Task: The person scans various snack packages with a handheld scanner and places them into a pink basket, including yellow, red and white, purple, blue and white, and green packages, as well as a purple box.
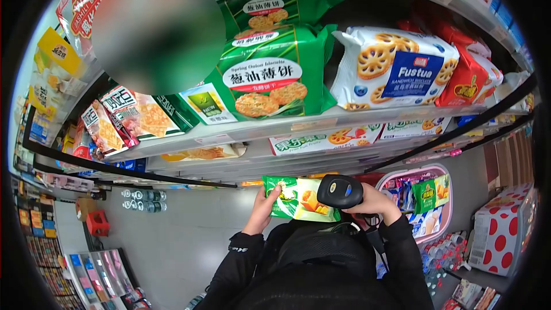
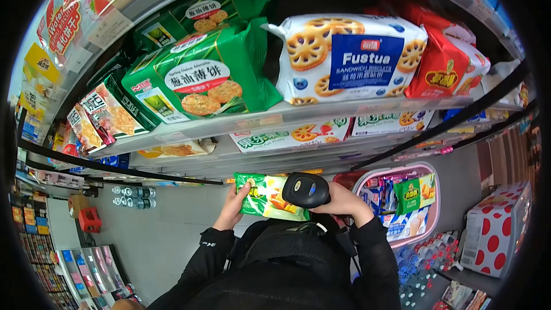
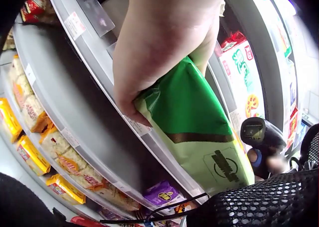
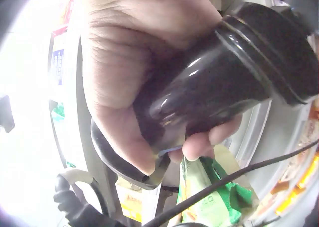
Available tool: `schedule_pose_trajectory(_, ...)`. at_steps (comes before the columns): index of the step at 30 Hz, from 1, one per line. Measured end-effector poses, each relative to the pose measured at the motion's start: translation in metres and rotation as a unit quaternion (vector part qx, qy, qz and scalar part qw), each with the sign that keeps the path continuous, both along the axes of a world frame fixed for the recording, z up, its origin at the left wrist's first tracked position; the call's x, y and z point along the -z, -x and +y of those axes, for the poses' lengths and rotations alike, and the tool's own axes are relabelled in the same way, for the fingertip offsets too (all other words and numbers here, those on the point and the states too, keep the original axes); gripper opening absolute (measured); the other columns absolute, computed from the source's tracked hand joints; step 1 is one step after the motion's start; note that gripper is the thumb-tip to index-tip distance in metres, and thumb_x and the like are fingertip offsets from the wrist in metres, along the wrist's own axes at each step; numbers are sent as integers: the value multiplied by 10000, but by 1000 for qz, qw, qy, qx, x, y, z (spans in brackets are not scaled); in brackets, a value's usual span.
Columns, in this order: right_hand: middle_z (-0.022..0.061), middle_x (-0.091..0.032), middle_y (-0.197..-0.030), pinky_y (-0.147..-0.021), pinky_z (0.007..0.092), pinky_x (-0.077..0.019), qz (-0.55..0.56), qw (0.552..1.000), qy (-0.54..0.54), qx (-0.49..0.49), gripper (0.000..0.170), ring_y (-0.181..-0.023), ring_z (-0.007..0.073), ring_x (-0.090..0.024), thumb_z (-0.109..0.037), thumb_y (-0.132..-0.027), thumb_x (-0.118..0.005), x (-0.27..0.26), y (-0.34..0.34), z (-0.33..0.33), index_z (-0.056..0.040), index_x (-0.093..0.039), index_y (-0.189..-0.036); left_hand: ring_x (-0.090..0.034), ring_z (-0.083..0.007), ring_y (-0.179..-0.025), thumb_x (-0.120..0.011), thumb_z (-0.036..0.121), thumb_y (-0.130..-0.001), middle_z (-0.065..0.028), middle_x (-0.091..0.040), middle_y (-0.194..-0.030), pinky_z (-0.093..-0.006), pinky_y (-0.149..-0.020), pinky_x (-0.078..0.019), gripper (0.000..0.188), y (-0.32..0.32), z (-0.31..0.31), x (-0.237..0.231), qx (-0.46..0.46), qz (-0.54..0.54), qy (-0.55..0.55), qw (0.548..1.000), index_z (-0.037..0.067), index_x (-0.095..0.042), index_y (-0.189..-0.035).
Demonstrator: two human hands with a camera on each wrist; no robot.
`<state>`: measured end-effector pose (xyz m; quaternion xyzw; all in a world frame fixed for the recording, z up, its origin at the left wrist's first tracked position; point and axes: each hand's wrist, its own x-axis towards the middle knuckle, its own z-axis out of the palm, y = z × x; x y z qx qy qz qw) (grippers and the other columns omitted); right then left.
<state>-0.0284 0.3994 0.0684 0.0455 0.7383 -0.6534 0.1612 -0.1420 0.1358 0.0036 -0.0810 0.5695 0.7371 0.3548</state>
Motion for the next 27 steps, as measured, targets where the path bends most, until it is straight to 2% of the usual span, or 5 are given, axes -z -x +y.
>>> schedule_pose_trajectory(4,49,-607,-918,-777,256,-417,22,999,0,30,456,-839,100,-524,-63,-610,-705,6,-12,-14,-7,-529,-1026,-545,-135,-863,-580,233,-818,-72,-555,-971,-265,-748,-448,361,3,-8,3,18,24,23,999,8,-453,-1070)
schedule_pose_trajectory(14,107,-599,-918,-796,290,-420,-16,996,-21,81,507,-863,165,-551,-116,-605,-688,-6,-45,-25,-6,-496,-1061,-539,-129,-887,-541,183,-841,-52,-552,-986,-260,-761,-447,328,8,8,14,103,32,3,994,28,-444,-1113)
schedule_pose_trajectory(22,92,-599,-912,-807,286,-409,-29,966,-44,251,443,-872,163,-542,-115,-627,-684,6,-98,-22,11,-512,-1015,-538,-119,-884,-536,182,-844,-50,-553,-991,-254,-759,-442,312,-2,57,23,205,-1,-11,979,37,-456,-1109)
schedule_pose_trajectory(24,63,-594,-874,-735,270,-436,-15,959,-48,278,460,-791,131,-547,-93,-638,-684,16,-115,-19,5,-492,-1044,-535,-113,-882,-539,187,-843,-46,-553,-988,-250,-757,-438,306,-2,74,24,254,11,-24,967,32,-465,-1095)
schedule_pose_trajectory(27,27,-569,-782,-558,226,-437,-114,895,79,424,504,-612,73,-529,-18,-653,-672,13,-135,-19,-15,-447,-1104,-530,-108,-877,-543,186,-840,-49,-551,-985,-245,-761,-431,304,-6,102,26,290,18,-38,956,20,-468,-1085)
